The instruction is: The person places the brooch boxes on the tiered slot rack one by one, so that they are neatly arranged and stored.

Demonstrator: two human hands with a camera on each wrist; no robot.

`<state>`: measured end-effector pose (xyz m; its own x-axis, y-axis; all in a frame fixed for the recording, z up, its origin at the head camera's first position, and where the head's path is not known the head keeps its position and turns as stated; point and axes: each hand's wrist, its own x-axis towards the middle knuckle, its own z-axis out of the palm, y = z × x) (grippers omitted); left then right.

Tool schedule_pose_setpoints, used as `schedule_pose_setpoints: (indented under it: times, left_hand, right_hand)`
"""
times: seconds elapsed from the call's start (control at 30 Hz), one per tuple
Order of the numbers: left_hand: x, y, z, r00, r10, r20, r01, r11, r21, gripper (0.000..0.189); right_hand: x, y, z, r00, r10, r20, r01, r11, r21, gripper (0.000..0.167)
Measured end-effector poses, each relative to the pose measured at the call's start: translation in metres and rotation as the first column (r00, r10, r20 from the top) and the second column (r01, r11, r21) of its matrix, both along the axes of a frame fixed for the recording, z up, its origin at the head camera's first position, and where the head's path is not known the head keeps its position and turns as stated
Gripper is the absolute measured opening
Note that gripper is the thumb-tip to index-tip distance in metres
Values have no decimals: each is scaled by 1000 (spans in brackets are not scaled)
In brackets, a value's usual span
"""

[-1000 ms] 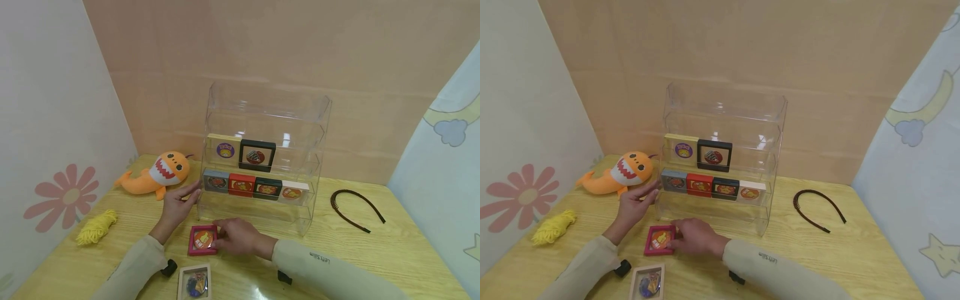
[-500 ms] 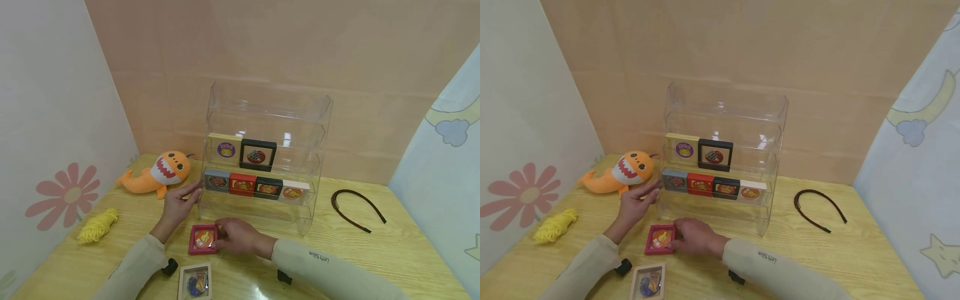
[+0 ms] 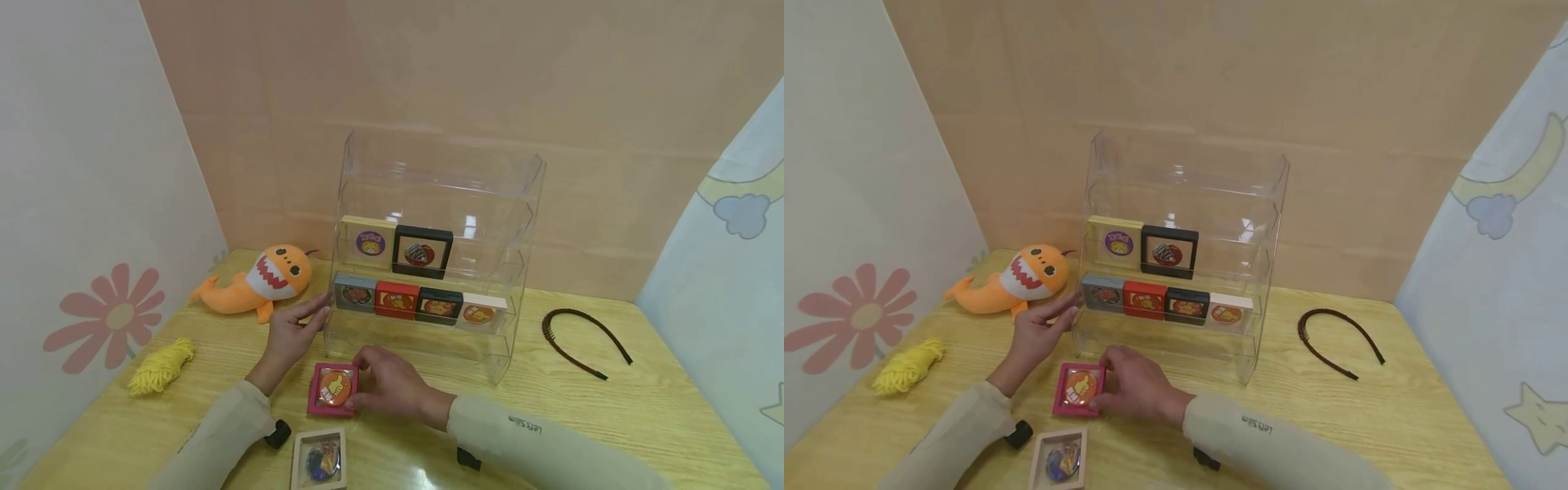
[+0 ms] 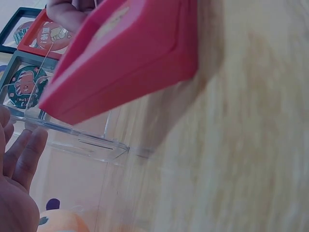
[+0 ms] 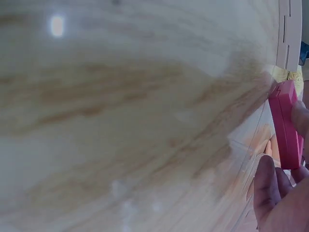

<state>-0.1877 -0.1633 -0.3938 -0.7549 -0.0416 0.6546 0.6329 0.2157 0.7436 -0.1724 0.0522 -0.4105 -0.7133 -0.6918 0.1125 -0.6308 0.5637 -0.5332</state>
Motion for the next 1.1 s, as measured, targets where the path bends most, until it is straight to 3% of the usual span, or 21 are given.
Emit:
schedule_pose_setpoints:
  times: [0.2,0.4,0.57,0.87,1.1]
  left_hand:
    - [-1,-1,-1,1000,-8,-4,8,1000,-15,25]
    - [-2,-1,-2,1000,-5,-12,5,1000,-19,25]
    - [-2,-1,-4,1000,-7,-18,7,1000,-19,26]
    - [0,-1,-3,1000,-1,-18,1,1000,-21,26]
    - [0,0,-2,1000,-4,-2,4,1000,-7,26]
  right_hand:
    - [1,1,0,999,48,-5,-48,989,-141,34]
    - [1,-1,-2,991,108,83,-72,930,-361,15]
    - [4,-3,-2,991,96,97,-42,891,-451,12]
    - [15,-3,31,992,127,16,-96,821,-562,10]
    - [-3,3,22,994,93,-60,-111,788,-605,12]
